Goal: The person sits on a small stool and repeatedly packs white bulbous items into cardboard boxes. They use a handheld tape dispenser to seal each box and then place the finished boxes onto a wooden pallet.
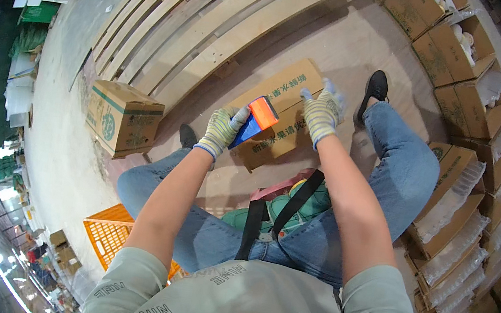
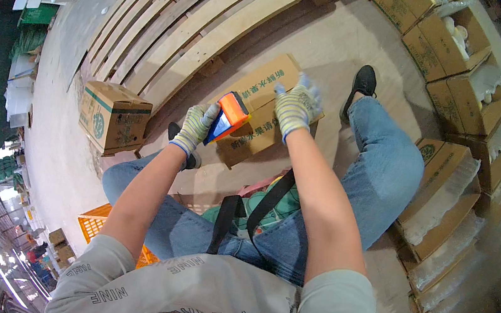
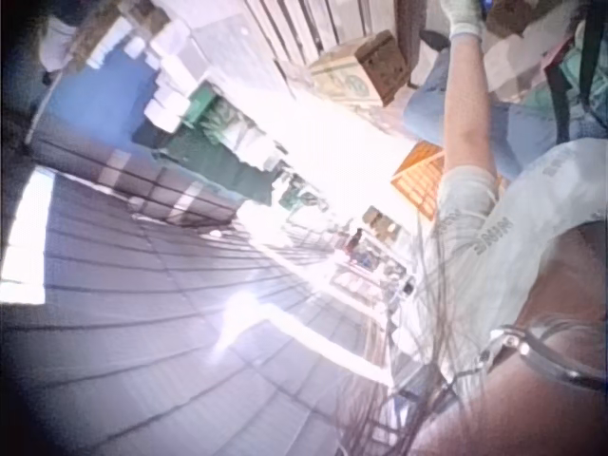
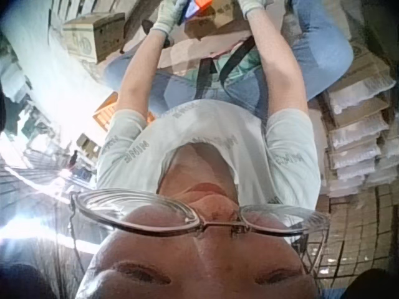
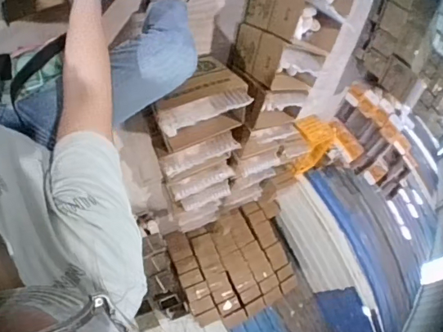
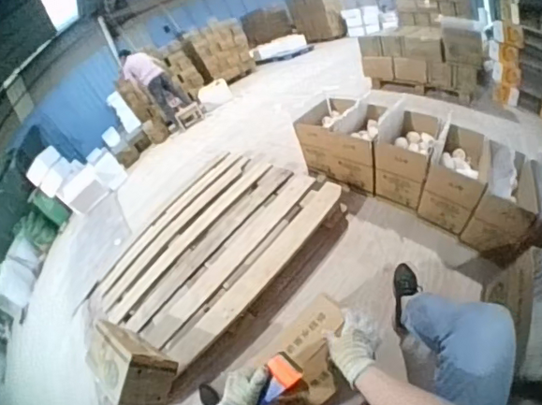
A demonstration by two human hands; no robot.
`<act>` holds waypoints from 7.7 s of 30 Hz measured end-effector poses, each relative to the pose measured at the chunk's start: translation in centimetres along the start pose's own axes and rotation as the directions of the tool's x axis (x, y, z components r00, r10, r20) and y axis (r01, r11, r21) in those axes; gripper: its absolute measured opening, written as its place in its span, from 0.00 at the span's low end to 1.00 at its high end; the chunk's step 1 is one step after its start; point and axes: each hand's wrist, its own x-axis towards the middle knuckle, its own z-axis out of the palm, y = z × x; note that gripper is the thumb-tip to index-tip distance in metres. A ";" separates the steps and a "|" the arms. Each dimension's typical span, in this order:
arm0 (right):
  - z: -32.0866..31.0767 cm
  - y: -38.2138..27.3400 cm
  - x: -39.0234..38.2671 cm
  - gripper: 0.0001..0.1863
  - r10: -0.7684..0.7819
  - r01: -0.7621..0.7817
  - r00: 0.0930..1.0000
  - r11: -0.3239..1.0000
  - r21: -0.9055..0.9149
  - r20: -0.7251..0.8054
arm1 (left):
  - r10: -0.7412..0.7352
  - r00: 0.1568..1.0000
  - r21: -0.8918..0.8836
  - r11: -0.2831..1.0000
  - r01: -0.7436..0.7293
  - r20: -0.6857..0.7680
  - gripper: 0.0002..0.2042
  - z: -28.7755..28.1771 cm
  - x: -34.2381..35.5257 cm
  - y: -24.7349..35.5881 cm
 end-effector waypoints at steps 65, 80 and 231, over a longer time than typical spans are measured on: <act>3.3 2.8 14.9 0.37 -0.282 0.310 0.891 0.950 -0.022 0.355 | -0.331 0.869 0.212 0.940 0.268 0.369 0.35 1.7 7.3 14.2; 4.6 0.4 12.3 0.30 -0.311 0.372 0.928 0.792 -0.483 0.205 | -0.387 0.861 -0.096 0.894 0.438 0.330 0.35 -4.4 -6.1 -2.0; 15.5 -24.4 8.6 0.46 -0.725 0.694 0.624 0.686 0.218 0.293 | -0.637 0.770 0.103 0.764 0.638 -0.040 0.25 -22.4 -11.4 -5.4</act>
